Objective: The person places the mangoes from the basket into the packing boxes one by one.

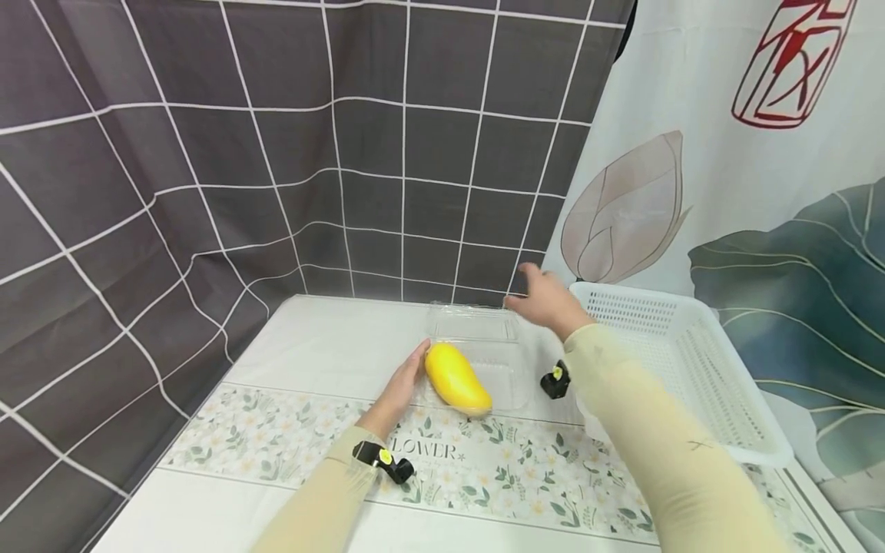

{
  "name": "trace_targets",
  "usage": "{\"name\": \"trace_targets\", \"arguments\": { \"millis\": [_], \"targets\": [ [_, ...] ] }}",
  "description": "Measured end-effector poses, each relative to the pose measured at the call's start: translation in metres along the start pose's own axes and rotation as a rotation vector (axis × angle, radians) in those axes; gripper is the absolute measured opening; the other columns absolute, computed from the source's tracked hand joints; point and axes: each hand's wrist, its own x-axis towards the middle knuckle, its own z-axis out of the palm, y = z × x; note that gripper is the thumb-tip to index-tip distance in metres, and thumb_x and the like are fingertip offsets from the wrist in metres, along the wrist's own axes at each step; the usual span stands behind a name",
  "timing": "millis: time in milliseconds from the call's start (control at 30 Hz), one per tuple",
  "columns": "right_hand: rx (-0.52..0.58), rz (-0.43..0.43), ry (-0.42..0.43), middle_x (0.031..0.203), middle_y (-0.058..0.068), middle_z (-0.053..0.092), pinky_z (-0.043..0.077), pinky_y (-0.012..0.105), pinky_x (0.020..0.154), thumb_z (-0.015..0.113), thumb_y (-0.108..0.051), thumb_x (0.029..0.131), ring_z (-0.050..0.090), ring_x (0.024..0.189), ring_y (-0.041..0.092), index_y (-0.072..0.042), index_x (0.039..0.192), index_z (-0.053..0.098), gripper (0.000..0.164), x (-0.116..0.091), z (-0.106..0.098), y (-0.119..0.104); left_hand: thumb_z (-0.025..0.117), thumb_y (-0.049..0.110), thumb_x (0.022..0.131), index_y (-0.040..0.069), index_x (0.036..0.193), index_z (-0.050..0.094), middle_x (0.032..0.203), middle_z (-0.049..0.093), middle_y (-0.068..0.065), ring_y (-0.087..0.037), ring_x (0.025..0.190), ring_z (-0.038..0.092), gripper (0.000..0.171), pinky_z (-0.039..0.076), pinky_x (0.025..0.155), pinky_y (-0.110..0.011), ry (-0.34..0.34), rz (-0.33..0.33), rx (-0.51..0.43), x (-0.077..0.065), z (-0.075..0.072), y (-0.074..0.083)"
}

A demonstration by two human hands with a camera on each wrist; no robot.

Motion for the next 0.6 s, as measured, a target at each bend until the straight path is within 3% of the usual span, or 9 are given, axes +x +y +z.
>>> {"name": "trace_targets", "arguments": {
  "millis": [267,600],
  "targets": [
    [0.002,0.122,0.011,0.149,0.044,0.029,0.026,0.072,0.112,0.057,-0.041,0.099,0.026,0.138,0.061,0.009,0.155,0.016,0.085,-0.014,-0.047,0.042,0.013,0.047,0.11,0.016,0.162,0.026,0.167,0.022,-0.004,-0.026,0.154,0.018,0.062,0.013,0.126,-0.048,0.004,0.006,-0.011,-0.001,-0.001,0.0],
    [0.054,0.239,-0.02,0.148,0.047,0.021,0.028,0.078,0.106,0.061,-0.041,0.098,0.024,0.134,0.064,0.014,0.153,0.012,0.092,-0.03,-0.062,0.085,0.014,0.049,0.11,0.018,0.162,0.025,0.167,0.022,-0.002,-0.025,0.154,0.018,0.062,0.013,0.126,-0.047,0.005,-0.005,-0.014,-0.001,-0.001,-0.001]
  ]
}}
